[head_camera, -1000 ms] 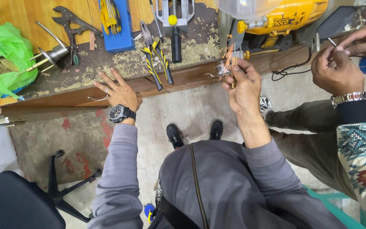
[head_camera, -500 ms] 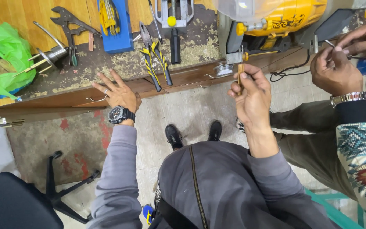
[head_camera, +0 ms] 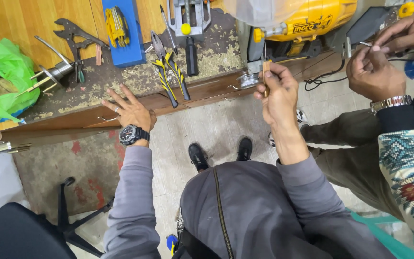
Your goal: The person sharpens a small metal rod using a bench grinder, creating sparks. They then use pliers to bend the rod and continue grinding it to refine the shape.
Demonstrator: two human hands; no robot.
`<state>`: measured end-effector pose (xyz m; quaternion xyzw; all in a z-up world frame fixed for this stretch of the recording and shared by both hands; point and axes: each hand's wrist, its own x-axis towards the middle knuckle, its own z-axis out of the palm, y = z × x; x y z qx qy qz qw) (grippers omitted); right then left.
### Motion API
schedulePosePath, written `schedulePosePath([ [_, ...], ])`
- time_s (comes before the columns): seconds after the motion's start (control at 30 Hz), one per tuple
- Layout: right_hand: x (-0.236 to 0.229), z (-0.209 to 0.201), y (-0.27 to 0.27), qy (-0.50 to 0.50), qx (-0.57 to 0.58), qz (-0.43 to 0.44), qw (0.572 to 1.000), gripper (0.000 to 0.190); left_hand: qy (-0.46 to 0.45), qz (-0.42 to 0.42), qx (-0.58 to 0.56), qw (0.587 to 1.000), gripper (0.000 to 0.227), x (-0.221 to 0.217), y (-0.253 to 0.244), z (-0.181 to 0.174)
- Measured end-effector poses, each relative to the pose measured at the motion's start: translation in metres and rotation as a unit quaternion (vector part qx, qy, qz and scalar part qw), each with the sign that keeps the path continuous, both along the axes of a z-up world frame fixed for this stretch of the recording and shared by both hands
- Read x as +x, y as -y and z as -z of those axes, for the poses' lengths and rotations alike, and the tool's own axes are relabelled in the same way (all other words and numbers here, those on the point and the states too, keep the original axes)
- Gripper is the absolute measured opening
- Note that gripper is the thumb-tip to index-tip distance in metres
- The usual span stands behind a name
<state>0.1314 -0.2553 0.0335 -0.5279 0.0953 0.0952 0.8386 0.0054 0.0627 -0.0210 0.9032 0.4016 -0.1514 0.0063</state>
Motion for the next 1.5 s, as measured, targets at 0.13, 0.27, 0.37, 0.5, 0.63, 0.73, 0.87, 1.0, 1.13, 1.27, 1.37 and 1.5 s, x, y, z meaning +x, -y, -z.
schedulePosePath([
  [0.13,0.003,0.005,0.001,-0.003,0.002,-0.001,1.000,0.016,0.002,0.004,-0.002,1.000,0.128,-0.001,-0.005,0.009],
  [0.27,0.001,-0.002,0.001,-0.009,0.004,-0.006,1.000,0.016,0.010,0.006,0.014,1.000,0.129,0.000,-0.008,0.017],
  [0.37,0.000,0.000,0.003,-0.011,0.005,-0.006,1.000,0.016,0.018,0.010,0.025,0.999,0.129,-0.002,-0.018,0.036],
  [0.5,0.001,0.004,0.004,-0.017,0.004,-0.006,1.000,0.015,0.029,0.017,0.036,0.999,0.127,-0.005,-0.025,0.049],
  [0.63,-0.001,0.004,0.002,-0.021,0.004,-0.002,1.000,0.015,0.032,0.007,0.032,0.999,0.121,-0.003,-0.017,0.038],
  [0.73,-0.001,0.005,0.004,-0.022,0.014,-0.002,1.000,0.015,0.025,0.005,0.036,0.999,0.121,-0.004,-0.018,0.038],
  [0.87,-0.001,0.001,0.007,-0.028,0.013,-0.010,0.999,0.014,0.019,0.011,0.027,0.999,0.121,-0.004,-0.021,0.040],
  [1.0,0.001,0.001,0.008,-0.027,0.000,-0.015,1.000,0.015,0.014,0.009,0.038,0.999,0.128,-0.004,-0.029,0.056],
  [1.13,0.002,-0.003,0.009,-0.029,-0.002,-0.015,0.999,0.015,0.013,0.007,0.041,0.999,0.127,-0.003,-0.022,0.044],
  [1.27,0.002,-0.006,0.008,-0.028,0.001,-0.009,1.000,0.016,0.005,0.008,0.029,1.000,0.130,-0.004,-0.029,0.052],
  [1.37,0.002,-0.011,0.008,-0.027,0.003,-0.007,1.000,0.016,0.008,0.008,0.029,1.000,0.127,-0.003,-0.025,0.048],
  [1.5,0.003,-0.012,0.008,-0.024,0.006,-0.007,1.000,0.016,0.015,0.003,0.035,0.999,0.119,-0.003,-0.014,0.032],
])
